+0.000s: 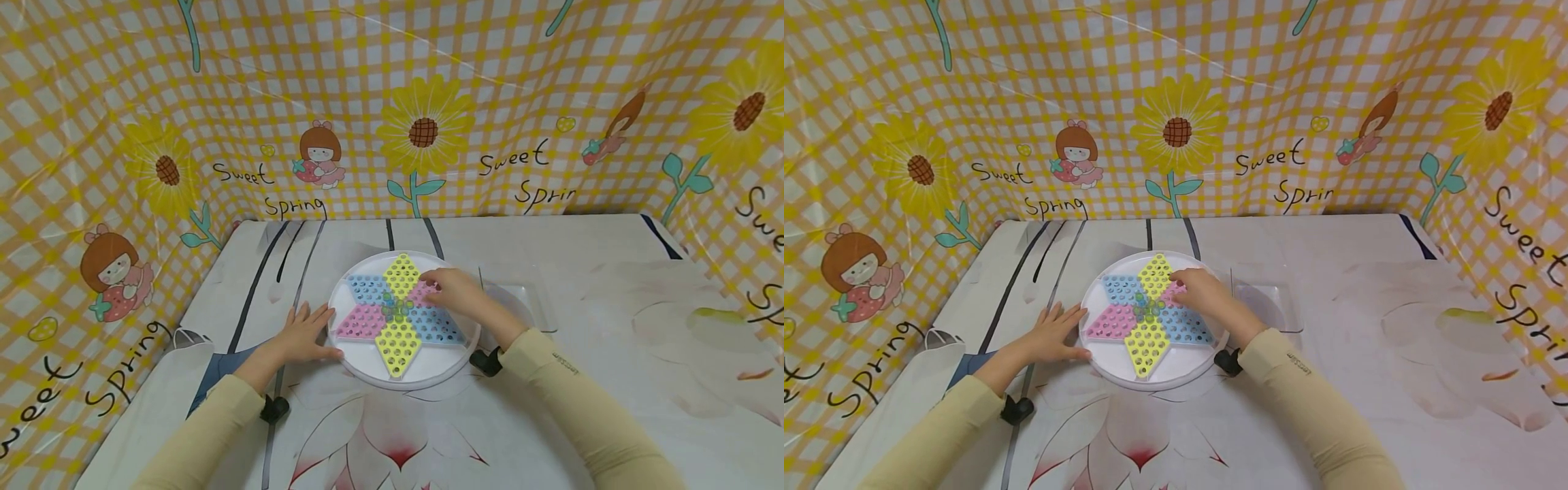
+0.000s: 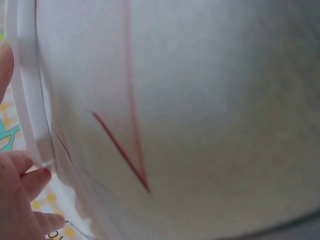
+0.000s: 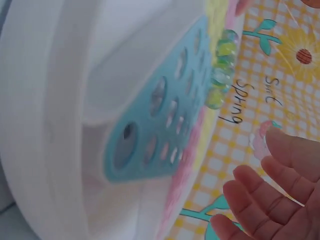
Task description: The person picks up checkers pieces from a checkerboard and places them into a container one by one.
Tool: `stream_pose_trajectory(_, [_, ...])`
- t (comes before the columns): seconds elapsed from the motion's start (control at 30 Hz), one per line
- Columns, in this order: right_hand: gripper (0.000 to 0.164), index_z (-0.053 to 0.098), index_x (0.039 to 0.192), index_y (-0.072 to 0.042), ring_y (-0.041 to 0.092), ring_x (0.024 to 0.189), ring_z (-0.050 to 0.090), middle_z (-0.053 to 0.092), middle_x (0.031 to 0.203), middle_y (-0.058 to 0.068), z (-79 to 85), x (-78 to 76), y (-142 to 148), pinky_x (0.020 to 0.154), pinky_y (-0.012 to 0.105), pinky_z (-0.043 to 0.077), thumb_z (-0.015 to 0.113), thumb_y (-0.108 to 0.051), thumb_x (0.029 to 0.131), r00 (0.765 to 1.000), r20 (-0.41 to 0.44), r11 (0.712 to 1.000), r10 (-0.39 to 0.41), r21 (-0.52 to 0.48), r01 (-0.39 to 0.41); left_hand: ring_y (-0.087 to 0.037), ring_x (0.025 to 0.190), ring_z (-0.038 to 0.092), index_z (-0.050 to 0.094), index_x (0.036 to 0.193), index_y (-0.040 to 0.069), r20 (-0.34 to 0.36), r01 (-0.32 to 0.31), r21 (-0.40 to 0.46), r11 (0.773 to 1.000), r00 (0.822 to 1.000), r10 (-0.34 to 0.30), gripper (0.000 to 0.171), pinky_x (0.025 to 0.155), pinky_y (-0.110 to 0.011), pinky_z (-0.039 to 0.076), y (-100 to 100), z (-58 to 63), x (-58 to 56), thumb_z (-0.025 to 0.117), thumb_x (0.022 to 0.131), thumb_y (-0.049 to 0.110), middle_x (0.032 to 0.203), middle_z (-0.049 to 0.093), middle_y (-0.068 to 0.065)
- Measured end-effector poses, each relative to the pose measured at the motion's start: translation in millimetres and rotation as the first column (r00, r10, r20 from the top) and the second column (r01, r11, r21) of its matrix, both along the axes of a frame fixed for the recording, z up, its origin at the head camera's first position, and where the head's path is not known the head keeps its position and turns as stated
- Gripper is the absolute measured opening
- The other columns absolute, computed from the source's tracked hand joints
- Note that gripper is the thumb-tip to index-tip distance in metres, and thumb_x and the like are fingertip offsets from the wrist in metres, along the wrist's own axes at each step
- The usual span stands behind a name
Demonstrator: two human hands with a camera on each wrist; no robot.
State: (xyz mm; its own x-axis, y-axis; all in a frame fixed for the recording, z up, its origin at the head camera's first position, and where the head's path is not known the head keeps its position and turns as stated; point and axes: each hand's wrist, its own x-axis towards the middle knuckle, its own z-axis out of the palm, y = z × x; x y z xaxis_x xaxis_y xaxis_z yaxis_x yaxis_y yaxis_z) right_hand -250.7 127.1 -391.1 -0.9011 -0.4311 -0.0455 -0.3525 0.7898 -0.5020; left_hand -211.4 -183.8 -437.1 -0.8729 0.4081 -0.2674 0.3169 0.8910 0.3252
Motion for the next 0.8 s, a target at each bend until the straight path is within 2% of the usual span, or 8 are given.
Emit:
stream_pose_trajectory(0.13, [0.037,0.058,0.117,0.003,0.022,0.087,0.056,0.063,0.100,0.013,-2.2,-4.8,-6.7,0.077,0.035,0.049,0.065,-0.012,0.084,0.999,0.035,1.000,0.027,-0.010,-0.026,-0.048,0.135,0.000,0.024,0.145,0.005,0.000,-0.002,-0.002,1.000,1.000,0.002,0.095,0.107,-0.060,-0.003,0.3,0.0,0.0,0.064,0.076,0.057,0.151,0.018,-0.015])
stream_pose_trajectory(0.33, [0.035,0.059,0.117,0.003,0.020,0.084,0.055,0.064,0.099,0.012,-1.6,-11.2,-16.5,0.074,0.030,0.049,0.063,-0.010,0.085,0.992,0.109,0.997,0.071,0.011,-0.072,-0.048,0.135,0.000,0.024,0.145,0.005,0.000,-0.005,-0.007,1.000,1.000,0.005,0.095,0.107,-0.059,-0.004,0.5,-0.7,-0.4,0.064,0.076,0.057,0.151,0.018,-0.015])
stream_pose_trajectory(0.53, [0.030,0.063,0.111,0.003,0.016,0.074,0.049,0.060,0.084,0.007,-3.2,-18.7,-24.7,0.065,0.023,0.041,0.064,-0.007,0.082,0.985,0.136,0.993,0.103,0.048,-0.110,-0.049,0.135,-0.001,0.024,0.145,0.006,0.013,-0.013,-0.005,1.000,1.000,0.013,0.095,0.107,-0.060,-0.004,0.1,-0.8,-1.5,0.064,0.075,0.057,0.151,0.017,-0.015])
stream_pose_trajectory(0.8, [0.020,0.067,0.097,0.002,0.015,0.073,0.051,0.063,0.083,0.007,-8.2,-24.7,-29.7,0.067,0.024,0.044,0.067,-0.004,0.079,0.979,0.150,0.986,0.137,0.076,-0.150,-0.048,0.135,-0.002,0.024,0.145,0.007,0.022,-0.018,-0.010,1.000,1.000,0.018,0.096,0.107,-0.059,-0.005,0.7,0.4,-1.4,0.064,0.075,0.057,0.152,0.016,-0.013])
